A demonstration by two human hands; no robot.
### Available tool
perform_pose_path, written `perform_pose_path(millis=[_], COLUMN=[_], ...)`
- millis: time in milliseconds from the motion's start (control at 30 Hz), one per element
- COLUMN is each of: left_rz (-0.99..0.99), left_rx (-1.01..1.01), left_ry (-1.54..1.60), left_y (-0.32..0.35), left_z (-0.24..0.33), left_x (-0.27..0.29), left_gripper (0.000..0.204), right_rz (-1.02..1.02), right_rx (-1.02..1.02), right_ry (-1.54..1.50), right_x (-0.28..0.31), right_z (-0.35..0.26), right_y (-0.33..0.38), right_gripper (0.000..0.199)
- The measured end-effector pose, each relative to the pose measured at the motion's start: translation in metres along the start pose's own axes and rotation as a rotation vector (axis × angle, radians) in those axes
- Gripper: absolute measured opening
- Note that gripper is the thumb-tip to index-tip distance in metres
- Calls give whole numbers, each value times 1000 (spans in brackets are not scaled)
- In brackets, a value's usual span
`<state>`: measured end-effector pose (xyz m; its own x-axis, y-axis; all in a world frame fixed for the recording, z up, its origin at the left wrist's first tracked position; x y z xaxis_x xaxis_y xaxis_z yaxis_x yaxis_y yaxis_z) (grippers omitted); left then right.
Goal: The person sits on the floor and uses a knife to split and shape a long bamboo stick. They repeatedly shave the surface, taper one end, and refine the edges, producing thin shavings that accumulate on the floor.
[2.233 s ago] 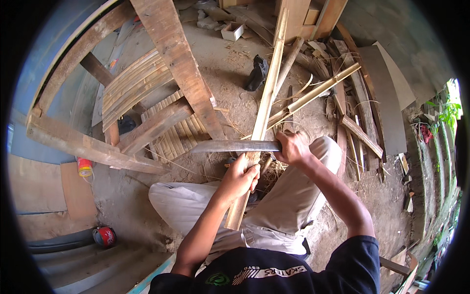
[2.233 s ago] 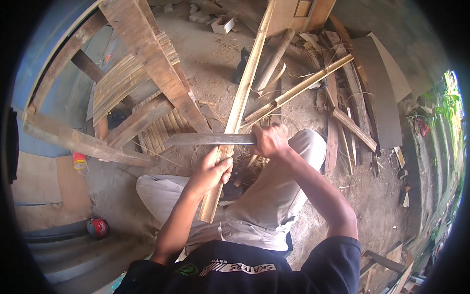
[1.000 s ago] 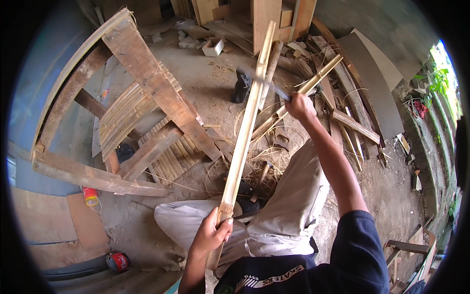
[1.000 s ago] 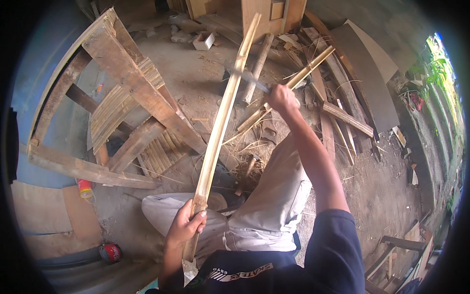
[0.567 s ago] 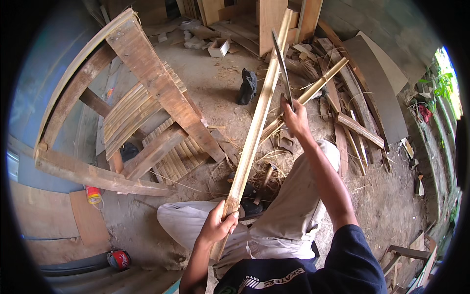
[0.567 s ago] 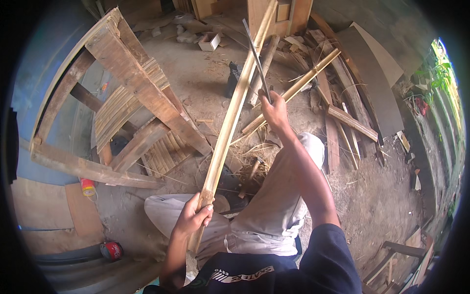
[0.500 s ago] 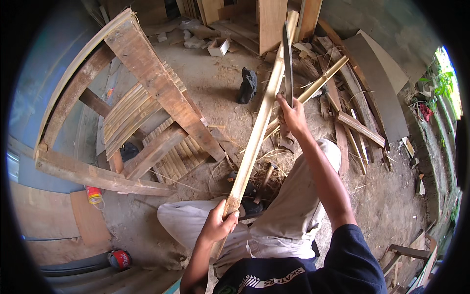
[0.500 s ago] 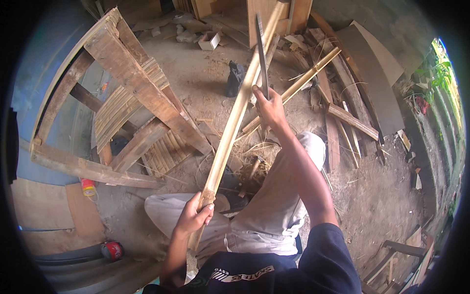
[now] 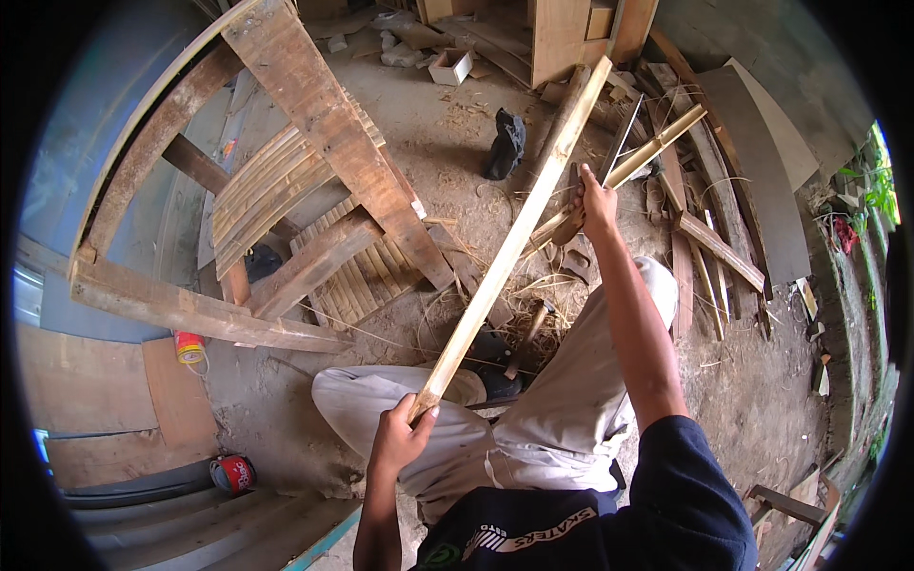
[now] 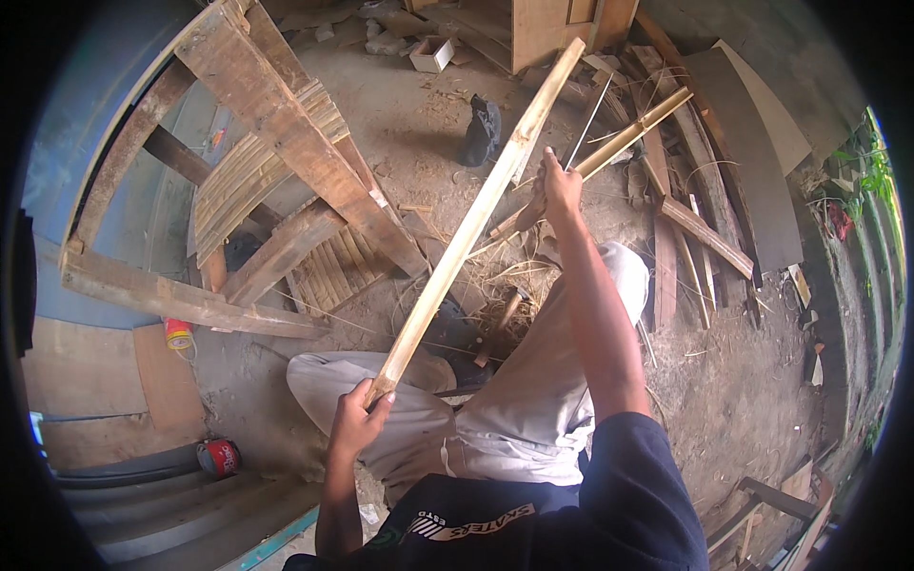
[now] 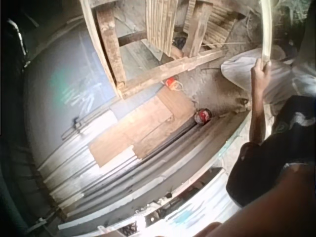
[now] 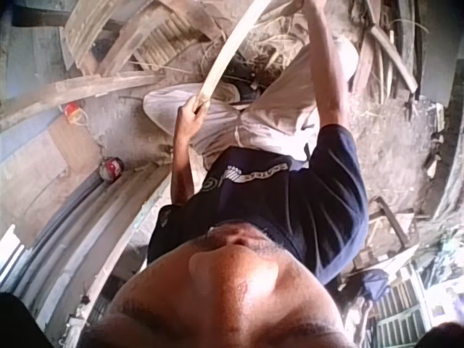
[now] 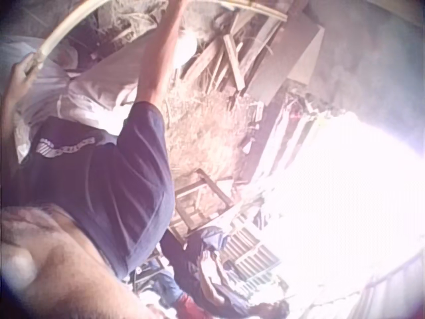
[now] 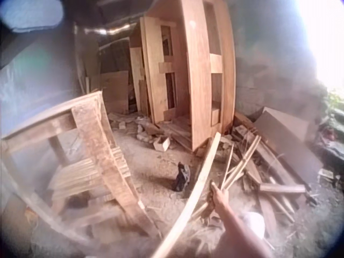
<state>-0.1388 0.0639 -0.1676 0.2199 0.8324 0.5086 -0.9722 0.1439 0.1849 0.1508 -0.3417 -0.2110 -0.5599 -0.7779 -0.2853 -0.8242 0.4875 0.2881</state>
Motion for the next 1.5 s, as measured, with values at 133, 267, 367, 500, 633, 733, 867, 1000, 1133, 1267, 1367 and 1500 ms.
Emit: perform_pose_path(millis=[133, 267, 367, 500, 633, 733, 867, 1000, 1133, 1267, 1367, 1500], left_rz=[-13, -34, -64, -63, -68, -68, -23, -22, -15, -67, -185, -318], left_rx=[69, 103, 161, 170, 191, 205, 96, 126, 121, 132, 106, 81], left_ry=[69, 92, 204, 249, 268, 260, 197, 154, 279, 493, 645, 898], left_y=[-6, -10, -9, -10, -10, -10, -11, -11, -10, -19, -35, -53], left_z=[-2, -3, -4, 0, -1, -8, -12, -19, -14, -8, -5, 3], left_x=[-5, -12, -18, -19, -17, -18, -20, -28, -22, -18, -31, -49], left_gripper=[24, 23, 23, 22, 21, 22, 15, 15, 12, 12, 24, 50], right_rz=[-136, -322, -302, -273, -357, -372, -322, -14, 270, 220, 34, -294], right_rx=[-101, -171, -143, -95, -85, -72, -37, 188, 247, 269, 397, 571], right_ry=[-61, -173, -142, -40, -63, -27, 63, 449, 512, 688, 797, 919], right_x=[-16, -33, -34, -33, -37, -38, -33, -5, 26, 17, -4, -24], right_z=[10, 17, 17, 16, 15, 17, 29, 23, -6, -25, -7, 33], right_y=[9, 20, 23, 28, 33, 31, 21, 2, -14, 10, 70, 154], right_gripper=[34, 30, 27, 22, 20, 19, 18, 19, 32, 47, 36, 14])
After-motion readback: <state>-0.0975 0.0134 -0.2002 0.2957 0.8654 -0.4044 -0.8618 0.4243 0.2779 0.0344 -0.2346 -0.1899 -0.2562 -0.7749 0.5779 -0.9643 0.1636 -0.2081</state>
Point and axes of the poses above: each hand's wrist, its own y-axis away from the middle knuckle, its own x-axis out of the back of the hand, z = x × y, the point moved 7 cm from there along -y, towards the middle knuckle, and after that the axes turned 2 degrees about -x, right-handed, at the moved point
